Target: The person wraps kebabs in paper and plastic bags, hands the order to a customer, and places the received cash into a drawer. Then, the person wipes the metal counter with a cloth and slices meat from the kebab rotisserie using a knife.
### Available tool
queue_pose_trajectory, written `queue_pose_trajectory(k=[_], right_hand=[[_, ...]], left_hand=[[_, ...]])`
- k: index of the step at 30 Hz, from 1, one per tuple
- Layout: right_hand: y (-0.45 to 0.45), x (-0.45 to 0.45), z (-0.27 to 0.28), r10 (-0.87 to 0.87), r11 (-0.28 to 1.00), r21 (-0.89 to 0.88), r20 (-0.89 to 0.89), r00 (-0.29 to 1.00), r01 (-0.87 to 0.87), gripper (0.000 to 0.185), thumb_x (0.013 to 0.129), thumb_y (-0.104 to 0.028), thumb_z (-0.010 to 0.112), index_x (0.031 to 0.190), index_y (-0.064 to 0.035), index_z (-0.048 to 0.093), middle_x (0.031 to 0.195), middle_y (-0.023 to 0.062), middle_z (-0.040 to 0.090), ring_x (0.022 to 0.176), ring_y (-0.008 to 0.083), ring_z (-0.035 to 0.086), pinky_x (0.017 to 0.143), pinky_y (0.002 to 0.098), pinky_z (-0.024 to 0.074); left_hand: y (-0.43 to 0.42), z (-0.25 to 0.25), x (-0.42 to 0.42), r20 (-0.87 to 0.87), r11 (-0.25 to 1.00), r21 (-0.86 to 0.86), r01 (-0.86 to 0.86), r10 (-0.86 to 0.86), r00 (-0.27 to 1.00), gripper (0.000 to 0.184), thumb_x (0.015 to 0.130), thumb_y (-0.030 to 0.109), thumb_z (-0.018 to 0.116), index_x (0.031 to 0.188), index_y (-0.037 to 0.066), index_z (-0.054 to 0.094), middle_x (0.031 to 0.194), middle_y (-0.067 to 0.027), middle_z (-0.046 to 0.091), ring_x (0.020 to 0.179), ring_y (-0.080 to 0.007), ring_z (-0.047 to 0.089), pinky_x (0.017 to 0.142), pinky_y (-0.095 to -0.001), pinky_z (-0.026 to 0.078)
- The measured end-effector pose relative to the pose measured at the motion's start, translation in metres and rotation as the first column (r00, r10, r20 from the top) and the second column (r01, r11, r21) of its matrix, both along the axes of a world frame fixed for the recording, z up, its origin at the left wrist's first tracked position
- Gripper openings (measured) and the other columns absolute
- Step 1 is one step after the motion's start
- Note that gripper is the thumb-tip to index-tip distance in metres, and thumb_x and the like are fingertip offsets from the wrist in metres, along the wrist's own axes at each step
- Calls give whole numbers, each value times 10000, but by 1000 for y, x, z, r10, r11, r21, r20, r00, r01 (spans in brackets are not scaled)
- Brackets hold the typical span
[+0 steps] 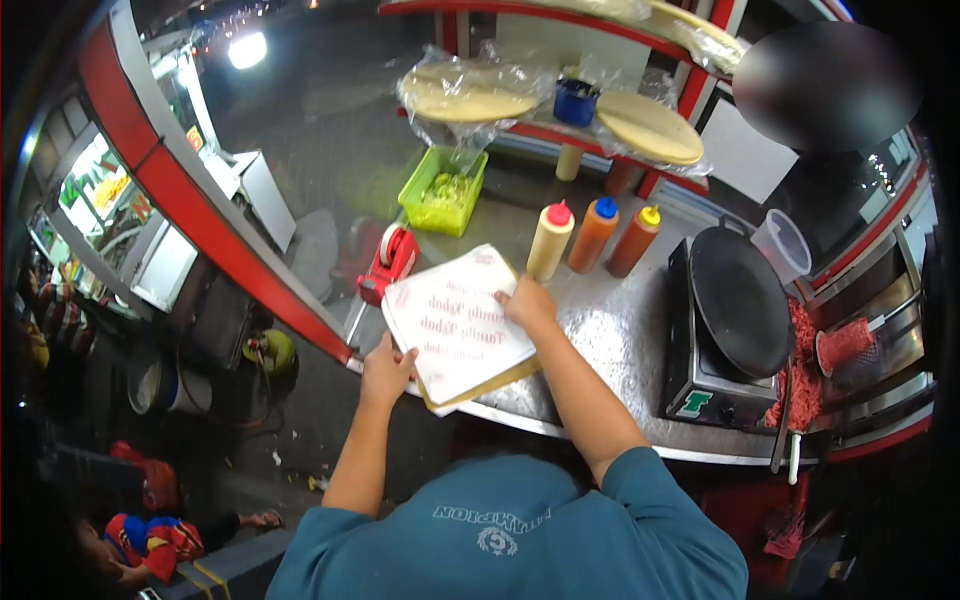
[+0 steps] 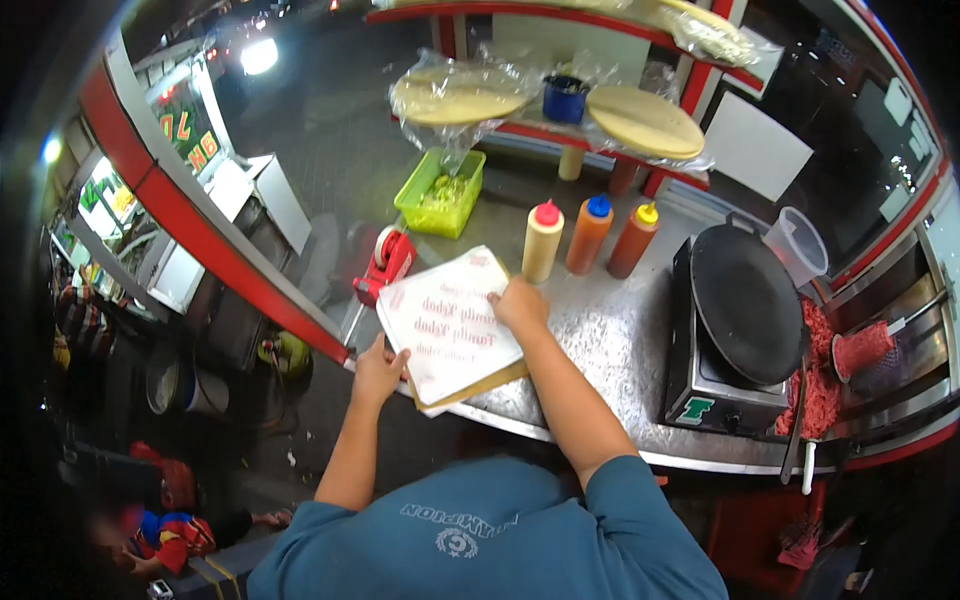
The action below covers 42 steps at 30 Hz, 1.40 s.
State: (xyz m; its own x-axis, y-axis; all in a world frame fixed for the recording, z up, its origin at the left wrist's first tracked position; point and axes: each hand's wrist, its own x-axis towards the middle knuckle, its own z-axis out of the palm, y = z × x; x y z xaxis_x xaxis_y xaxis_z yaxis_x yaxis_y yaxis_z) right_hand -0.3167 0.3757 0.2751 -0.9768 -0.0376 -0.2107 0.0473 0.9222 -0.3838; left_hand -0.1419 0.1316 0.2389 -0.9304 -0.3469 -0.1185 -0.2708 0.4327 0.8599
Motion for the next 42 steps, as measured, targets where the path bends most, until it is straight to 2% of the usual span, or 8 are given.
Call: queue_pose_trajectory(k=[5, 10, 13, 20, 26, 32, 39, 42], right_hand=[[1, -25, -14, 110, 989, -118, 195, 975, -88, 541, 905, -490, 727, 1167, -18, 681, 1163, 231, 724, 1098, 397, 698, 914, 475, 554], [-18, 21, 81, 458, 878, -14, -269, 847, -479, 147, 885, -136, 666, 1016, -73, 695, 955, 232, 711, 935, 431, 687, 796, 507, 538], [-16, -39, 183, 412, 741, -121, -694, 591, -660, 76, 876, -74, 697, 938, -40, 723, 894, 178, 715, 820, 337, 704, 761, 428, 554], [-36, -267, 304, -171, 807, -562, -519, 838, -183, 283, 874, -159, 761, 990, 97, 721, 932, 288, 735, 724, 351, 728, 654, 464, 557], [5, -338, 298, 34, 958, -209, -597, 801, -196, 784, 911, -661, 620, 1491, -142, 531, 1558, 172, 486, 1429, 346, 469, 1181, 405, 389], [95, -254, 285, 457, 854, -154, -239, 857, -498, 1246, 770, -485, 879, 1667, -145, 84, 1677, 232, 252, 1572, 344, 203, 1261, 426, 214], [65, -235, 285, -378, 761, -643, -541, 752, -80, 1189, 685, -240, 951, 1622, -66, 240, 1311, 225, 663, 1117, 346, 701, 1023, 410, 534], [42, -243, 304, -196, 665, -715, -447, 873, -217, 1329, 611, -396, 981, 1609, 8, 200, 1472, 272, 527, 1316, 350, 571, 1101, 370, 454]], left_hand=[[-12, -29, -6, -19, 985, -169, 22, -26, 999, 350, 910, 241, 761, 1054, -30, 593, 732, -185, 709, 690, -357, 724, 666, -483, 542], [8, -13, 1, -92, 979, 36, -199, 202, 975, 325, 975, 334, 685, 1037, 23, 612, 694, -153, 673, 713, -369, 704, 635, -491, 516], [18, -32, 1, -342, 880, -400, -258, 118, 932, 235, 990, 347, 654, 1053, 120, 640, 640, -87, 617, 614, -360, 656, 592, -495, 491], [15, -38, 0, -421, 886, -358, -295, 128, 898, 192, 997, 308, 633, 991, 117, 645, 657, -113, 627, 611, -372, 652, 570, -506, 481], [12, -40, 2, -396, 895, -339, -289, 143, 907, 178, 1001, 279, 624, 988, 103, 652, 718, -147, 662, 661, -395, 668, 596, -511, 501], [9, -53, -4, -476, 889, -351, -293, 101, 874, 180, 1011, 263, 606, 1001, 88, 651, 791, -168, 690, 705, -409, 681, 614, -513, 512], [8, -37, 1, -447, 896, -380, -231, 41, 894, 190, 1023, 265, 589, 1000, 86, 648, 823, -171, 698, 725, -410, 686, 630, -515, 518], [10, -34, 0, -442, 893, -383, -237, 48, 896, 192, 1025, 266, 586, 994, 87, 649, 823, -173, 699, 729, -415, 684, 630, -516, 517]])
